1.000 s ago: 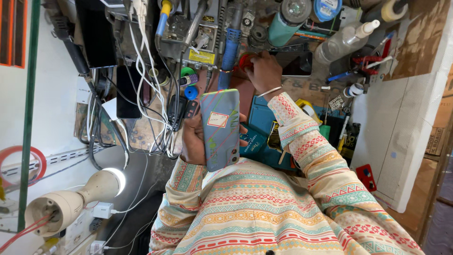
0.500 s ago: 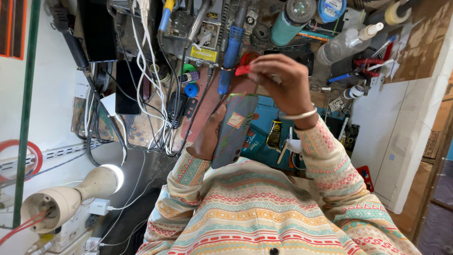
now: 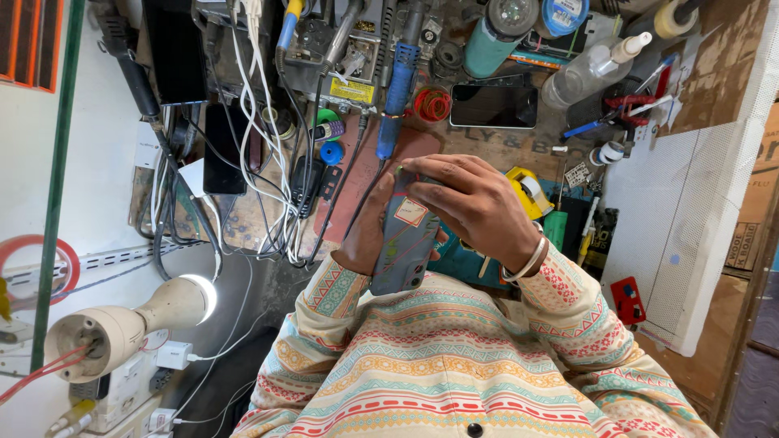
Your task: The person fits a smartphone into a blue printed phone case, presses the edges to seat it, then wraps red rubber bands around the cased phone, stretching and positioning them across the back and screen to hold the assembly together.
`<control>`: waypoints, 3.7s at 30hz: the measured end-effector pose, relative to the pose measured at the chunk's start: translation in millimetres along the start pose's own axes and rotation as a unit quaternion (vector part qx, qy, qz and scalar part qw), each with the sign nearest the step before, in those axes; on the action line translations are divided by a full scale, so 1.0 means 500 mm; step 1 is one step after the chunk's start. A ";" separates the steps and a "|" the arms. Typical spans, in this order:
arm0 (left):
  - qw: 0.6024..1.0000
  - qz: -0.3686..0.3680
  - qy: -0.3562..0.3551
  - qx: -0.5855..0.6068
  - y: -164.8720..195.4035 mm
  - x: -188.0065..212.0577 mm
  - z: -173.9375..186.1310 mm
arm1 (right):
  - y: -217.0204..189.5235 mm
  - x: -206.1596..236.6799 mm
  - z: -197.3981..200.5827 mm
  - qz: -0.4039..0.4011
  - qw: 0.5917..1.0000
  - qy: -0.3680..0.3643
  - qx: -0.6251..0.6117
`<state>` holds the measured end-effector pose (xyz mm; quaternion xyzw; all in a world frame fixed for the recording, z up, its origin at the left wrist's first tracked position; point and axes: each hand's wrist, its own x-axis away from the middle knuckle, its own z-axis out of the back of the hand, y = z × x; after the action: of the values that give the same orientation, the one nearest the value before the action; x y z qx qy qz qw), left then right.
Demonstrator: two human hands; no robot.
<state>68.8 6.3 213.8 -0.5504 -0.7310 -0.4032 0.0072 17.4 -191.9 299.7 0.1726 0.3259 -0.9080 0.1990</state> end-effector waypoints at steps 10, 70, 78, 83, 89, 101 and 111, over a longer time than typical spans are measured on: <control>0.937 -0.066 -0.171 0.297 0.027 0.027 -0.030 | 0.051 0.071 0.046 -0.071 0.993 -0.005 -0.091; 0.964 0.074 -0.251 -0.052 0.092 0.067 0.009 | 0.147 0.289 0.048 -0.366 0.666 0.076 -0.646; 0.964 0.000 -0.169 -0.205 0.038 0.047 0.025 | 0.065 0.240 0.065 -0.325 0.473 0.270 -0.773; 0.968 -0.048 -0.159 -0.189 -0.003 0.027 -0.014 | -0.038 0.161 0.038 -0.309 0.730 0.283 -0.539; 0.991 -0.030 -0.122 -0.053 -0.002 0.023 -0.042 | -0.085 0.133 0.049 -0.245 0.929 0.207 -0.184; 0.938 -0.280 0.077 -0.190 -0.021 -0.025 -0.064 | -0.110 0.168 -0.094 -0.415 0.838 0.090 -0.343; 0.967 -0.184 0.021 0.175 -0.013 -0.007 -0.029 | -0.043 0.217 -0.115 -0.386 0.652 0.166 -0.631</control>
<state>58.8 -5.5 218.3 -0.3883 -0.8784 -0.2750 0.0448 -75.6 -165.6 221.0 0.0124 0.8853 -0.4342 -0.1658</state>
